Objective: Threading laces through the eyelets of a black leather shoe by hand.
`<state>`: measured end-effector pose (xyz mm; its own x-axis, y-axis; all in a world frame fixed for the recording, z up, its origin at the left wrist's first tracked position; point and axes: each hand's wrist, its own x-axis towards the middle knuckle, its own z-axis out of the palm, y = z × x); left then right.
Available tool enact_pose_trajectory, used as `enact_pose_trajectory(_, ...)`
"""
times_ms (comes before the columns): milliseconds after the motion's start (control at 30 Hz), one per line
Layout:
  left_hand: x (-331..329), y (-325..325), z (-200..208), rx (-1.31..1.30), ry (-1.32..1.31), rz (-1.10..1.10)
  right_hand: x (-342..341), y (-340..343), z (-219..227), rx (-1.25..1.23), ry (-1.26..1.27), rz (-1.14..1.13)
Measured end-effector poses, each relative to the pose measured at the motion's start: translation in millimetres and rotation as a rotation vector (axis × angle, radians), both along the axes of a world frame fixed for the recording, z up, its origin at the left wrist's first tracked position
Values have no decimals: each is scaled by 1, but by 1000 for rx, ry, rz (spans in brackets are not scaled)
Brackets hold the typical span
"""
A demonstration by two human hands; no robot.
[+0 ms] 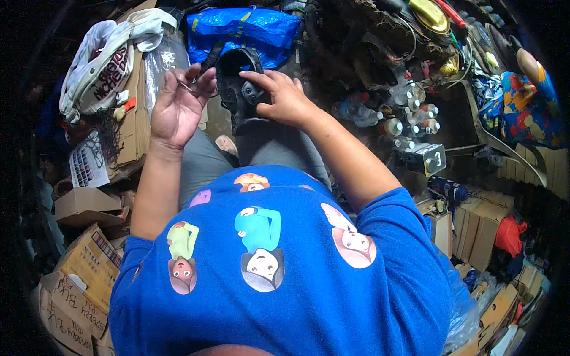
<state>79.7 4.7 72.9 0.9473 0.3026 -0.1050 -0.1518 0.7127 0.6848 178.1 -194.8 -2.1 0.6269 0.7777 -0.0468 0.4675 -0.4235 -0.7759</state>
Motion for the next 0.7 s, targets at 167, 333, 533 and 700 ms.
enact_pose_trajectory(167, -31, 118, 16, 335, 76, 317, 1, -10, 1, -25, -32, -32)
enact_pose_trajectory(333, -30, 106, 21, 832, 64, 450, -23, 2, 33, -96, -550, -73)
enact_pose_trajectory(533, 14, -2, -28, 1170, 67, -260, -13, -7, 17, 330, -47, -220)
enact_pose_trajectory(700, 29, -8, -51, 1224, 125, -423, 1, -31, 21, 469, 715, -196)
